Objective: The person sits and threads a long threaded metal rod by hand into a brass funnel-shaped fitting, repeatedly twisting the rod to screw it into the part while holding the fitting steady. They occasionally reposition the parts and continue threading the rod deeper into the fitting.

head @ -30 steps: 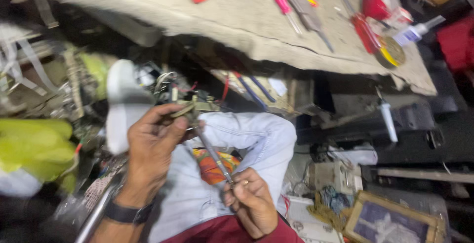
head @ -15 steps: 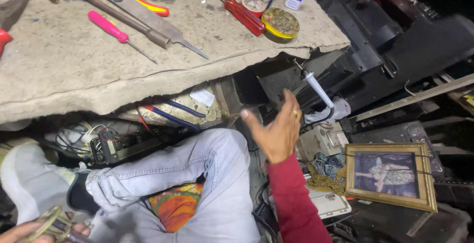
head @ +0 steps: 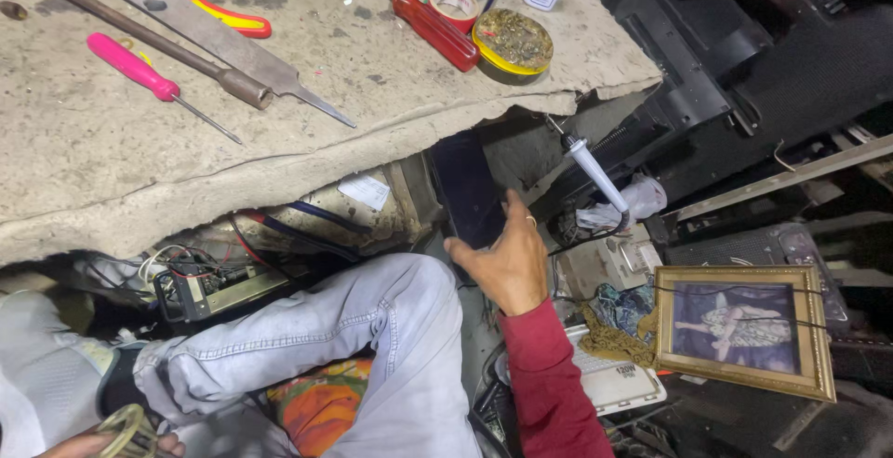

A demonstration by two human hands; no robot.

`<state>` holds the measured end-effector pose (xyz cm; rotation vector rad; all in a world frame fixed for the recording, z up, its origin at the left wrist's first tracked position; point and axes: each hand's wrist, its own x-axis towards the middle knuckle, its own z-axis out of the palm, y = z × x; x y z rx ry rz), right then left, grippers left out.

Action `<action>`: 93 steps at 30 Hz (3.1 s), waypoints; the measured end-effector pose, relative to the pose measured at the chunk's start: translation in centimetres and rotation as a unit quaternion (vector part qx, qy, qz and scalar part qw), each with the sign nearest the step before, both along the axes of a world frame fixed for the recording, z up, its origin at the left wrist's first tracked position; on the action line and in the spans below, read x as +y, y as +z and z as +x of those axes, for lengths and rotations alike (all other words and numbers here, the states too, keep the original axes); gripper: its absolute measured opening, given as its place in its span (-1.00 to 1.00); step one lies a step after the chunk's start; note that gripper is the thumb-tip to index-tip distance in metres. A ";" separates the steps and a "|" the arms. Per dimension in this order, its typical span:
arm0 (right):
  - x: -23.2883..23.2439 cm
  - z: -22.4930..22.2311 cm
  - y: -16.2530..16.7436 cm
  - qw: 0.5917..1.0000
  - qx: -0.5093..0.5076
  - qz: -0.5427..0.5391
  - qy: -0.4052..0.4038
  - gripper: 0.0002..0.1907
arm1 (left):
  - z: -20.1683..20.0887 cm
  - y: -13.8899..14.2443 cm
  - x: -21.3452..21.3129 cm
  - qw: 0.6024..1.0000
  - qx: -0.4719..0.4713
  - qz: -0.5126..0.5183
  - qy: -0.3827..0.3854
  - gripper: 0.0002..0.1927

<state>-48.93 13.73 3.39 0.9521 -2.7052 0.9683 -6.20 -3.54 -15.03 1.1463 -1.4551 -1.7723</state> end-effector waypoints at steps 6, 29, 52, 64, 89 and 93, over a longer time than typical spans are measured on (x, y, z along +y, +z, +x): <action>0.3 1.7 -3.0 0.998 -0.018 -0.053 0.005 0.06 | 0.4 -2.6 0.1 0.999 0.032 0.001 -0.033 -0.73; -2.0 -4.0 0.0 0.992 -0.101 0.073 -0.016 0.05 | 1.7 -2.5 -1.0 0.997 -0.004 0.069 -0.022 -0.75; 1.2 -1.2 -0.5 0.961 0.215 -0.046 0.166 -0.30 | -0.1 -1.9 -2.4 0.999 -0.028 -0.016 -0.024 -0.79; 3.2 3.1 -1.9 0.959 0.100 -0.207 0.167 -0.40 | -3.6 4.8 0.6 0.978 0.197 -0.052 0.049 -0.68; 7.0 22.6 -7.7 0.401 -0.853 -0.111 0.315 -0.41 | 0.7 14.0 4.7 0.885 0.459 0.046 0.066 -0.76; 8.0 23.1 -8.9 0.500 -0.793 -0.156 0.313 -0.48 | 1.6 15.1 5.0 0.877 0.476 0.041 0.045 -0.77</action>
